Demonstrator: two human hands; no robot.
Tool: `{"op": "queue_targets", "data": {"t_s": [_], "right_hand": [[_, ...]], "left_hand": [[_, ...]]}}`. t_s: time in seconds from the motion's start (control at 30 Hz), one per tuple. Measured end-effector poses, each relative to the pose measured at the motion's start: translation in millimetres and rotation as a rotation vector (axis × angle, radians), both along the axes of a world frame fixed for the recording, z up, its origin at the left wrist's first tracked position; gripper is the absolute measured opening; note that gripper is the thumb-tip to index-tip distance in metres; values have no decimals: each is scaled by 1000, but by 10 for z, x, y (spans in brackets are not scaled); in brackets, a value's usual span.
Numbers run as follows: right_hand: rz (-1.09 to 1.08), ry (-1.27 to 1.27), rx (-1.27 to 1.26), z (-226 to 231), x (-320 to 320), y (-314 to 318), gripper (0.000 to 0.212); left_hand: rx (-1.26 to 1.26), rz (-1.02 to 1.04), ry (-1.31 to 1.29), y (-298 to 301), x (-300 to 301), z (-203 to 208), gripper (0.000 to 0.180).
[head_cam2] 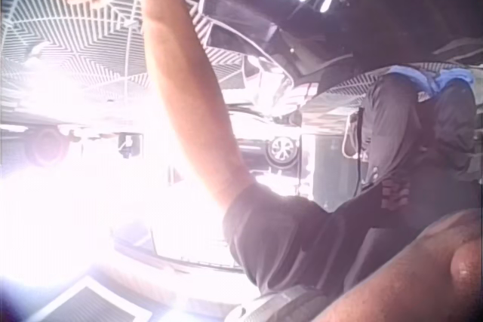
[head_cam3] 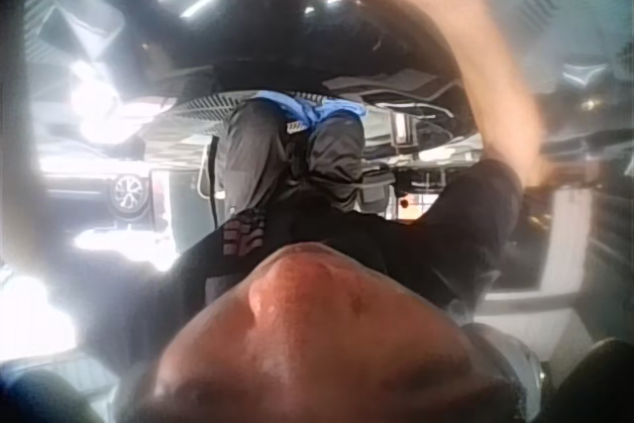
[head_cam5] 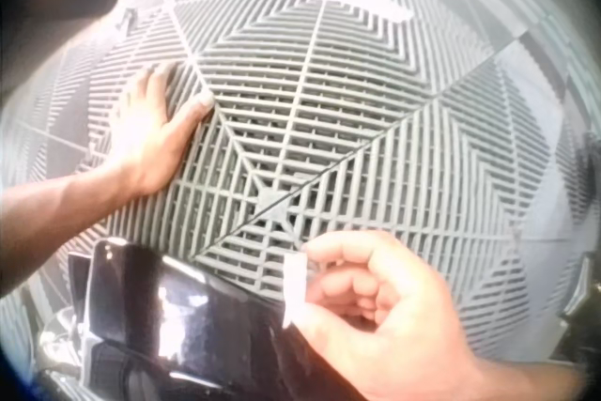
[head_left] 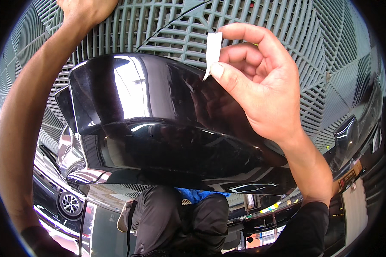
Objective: The person wipes a black car bumper with a blue microfiber cloth, then uses a small white tool to scrape or pick at the surface. The person remains seated on the floor throughout the task.
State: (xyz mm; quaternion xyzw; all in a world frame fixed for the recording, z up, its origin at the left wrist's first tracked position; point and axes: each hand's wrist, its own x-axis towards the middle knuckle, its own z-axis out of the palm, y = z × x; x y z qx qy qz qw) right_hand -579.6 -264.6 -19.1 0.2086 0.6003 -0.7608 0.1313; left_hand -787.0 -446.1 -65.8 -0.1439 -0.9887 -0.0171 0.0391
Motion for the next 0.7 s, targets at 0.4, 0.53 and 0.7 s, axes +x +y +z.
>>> {"op": "queue_targets", "data": {"t_s": [0.4,0.53,0.7], "right_hand": [[47,12,96,-28,33,-37,44],[62,-1,104,-22,15,-48,44],[51,-14,102,-23,29,-55,45]], "left_hand": [[-7,-6,-13,-28,-78,-75,86],[24,-27,19,5,6,-53,87],[-10,-29,8,17,9,-34,90]]}}
